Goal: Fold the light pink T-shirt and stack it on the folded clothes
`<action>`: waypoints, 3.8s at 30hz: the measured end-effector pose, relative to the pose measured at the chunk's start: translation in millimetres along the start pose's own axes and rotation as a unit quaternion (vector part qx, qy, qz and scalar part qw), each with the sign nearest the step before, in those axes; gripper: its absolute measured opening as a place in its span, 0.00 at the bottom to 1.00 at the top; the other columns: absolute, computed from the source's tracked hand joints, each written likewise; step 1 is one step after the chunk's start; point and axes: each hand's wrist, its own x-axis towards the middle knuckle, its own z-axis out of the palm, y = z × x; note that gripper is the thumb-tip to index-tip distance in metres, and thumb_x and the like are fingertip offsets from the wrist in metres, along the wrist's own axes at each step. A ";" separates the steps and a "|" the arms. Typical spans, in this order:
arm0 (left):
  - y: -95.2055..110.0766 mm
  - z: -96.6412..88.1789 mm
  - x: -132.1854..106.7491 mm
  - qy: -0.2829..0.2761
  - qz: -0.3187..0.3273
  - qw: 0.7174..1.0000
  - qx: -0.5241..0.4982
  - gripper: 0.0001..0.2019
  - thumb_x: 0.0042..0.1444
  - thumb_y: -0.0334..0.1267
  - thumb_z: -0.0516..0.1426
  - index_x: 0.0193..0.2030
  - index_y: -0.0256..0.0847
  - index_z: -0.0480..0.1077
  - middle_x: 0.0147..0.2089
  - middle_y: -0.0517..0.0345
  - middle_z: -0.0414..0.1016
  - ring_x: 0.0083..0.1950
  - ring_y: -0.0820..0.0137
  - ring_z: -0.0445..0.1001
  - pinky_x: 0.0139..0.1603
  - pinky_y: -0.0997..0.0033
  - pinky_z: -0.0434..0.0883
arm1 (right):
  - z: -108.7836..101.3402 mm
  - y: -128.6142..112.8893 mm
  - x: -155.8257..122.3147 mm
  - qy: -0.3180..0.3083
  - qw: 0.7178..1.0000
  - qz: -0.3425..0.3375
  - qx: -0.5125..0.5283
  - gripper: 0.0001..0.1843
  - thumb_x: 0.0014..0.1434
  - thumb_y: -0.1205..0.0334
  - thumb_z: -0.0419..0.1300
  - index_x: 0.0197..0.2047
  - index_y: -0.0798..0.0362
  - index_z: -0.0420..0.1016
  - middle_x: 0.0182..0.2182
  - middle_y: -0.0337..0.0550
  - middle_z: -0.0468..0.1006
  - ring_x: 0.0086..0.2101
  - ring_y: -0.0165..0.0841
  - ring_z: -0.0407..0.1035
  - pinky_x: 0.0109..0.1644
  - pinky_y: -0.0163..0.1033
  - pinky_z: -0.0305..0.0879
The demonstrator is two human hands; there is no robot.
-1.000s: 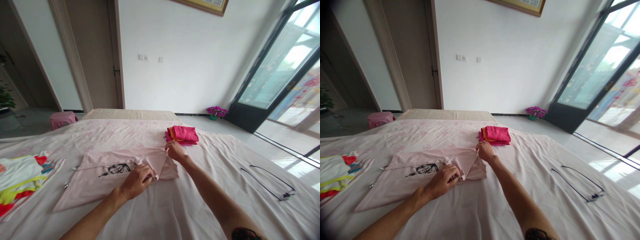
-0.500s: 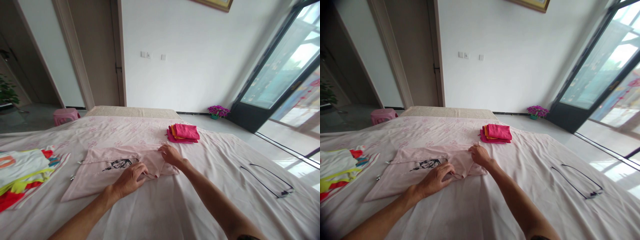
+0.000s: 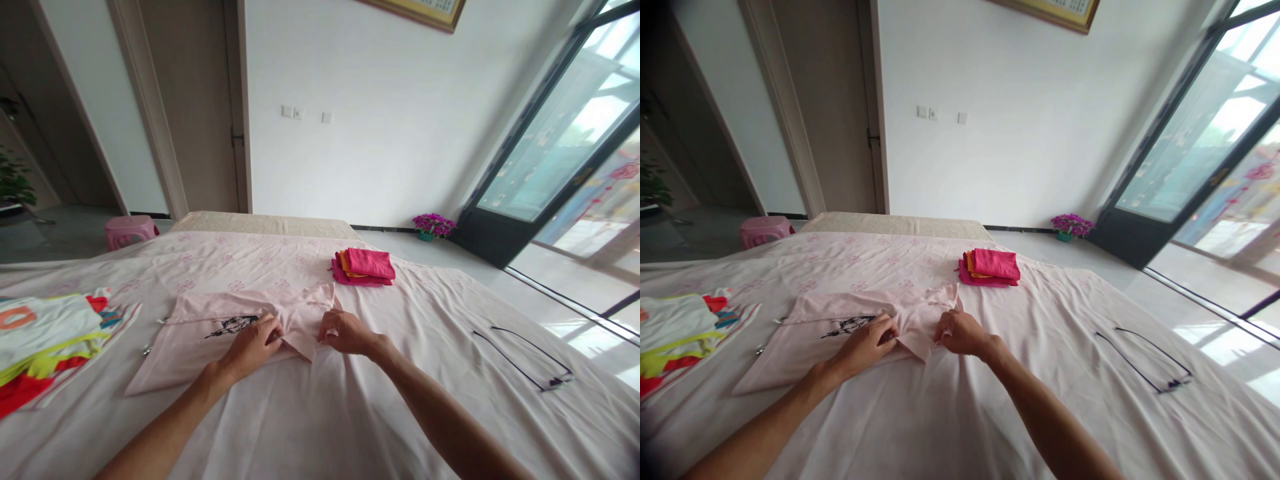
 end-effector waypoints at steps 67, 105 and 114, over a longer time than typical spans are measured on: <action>-32.5 -45.7 -20.0 0.057 -0.078 0.988 0.119 0.11 0.58 0.31 0.54 0.43 0.44 0.76 0.44 0.53 0.74 0.50 0.64 0.72 0.54 0.66 0.67 | 9.4 -50.1 16.9 0.017 0.983 0.160 -0.085 0.10 0.59 0.66 0.57 0.41 0.48 0.79 0.38 0.44 0.80 0.42 0.38 0.71 0.42 0.39 0.60; -58.3 -66.2 -13.3 0.069 -0.047 0.990 0.115 0.16 0.59 0.30 0.48 0.45 0.43 0.75 0.49 0.54 0.79 0.53 0.67 0.75 0.56 0.67 0.68 | 21.7 -48.7 36.5 0.135 0.988 0.071 -0.029 0.19 0.63 0.70 0.50 0.51 0.51 0.77 0.44 0.45 0.78 0.45 0.34 0.71 0.51 0.36 0.64; -44.2 8.1 30.4 0.005 0.059 0.984 0.169 0.25 0.66 0.49 0.48 0.66 0.43 0.65 0.71 0.47 0.61 0.72 0.59 0.58 0.71 0.53 0.56 | 40.3 -22.6 70.0 0.041 0.974 0.137 -0.174 0.27 0.70 0.55 0.47 0.69 0.55 0.59 0.69 0.56 0.56 0.68 0.45 0.48 0.68 0.54 0.49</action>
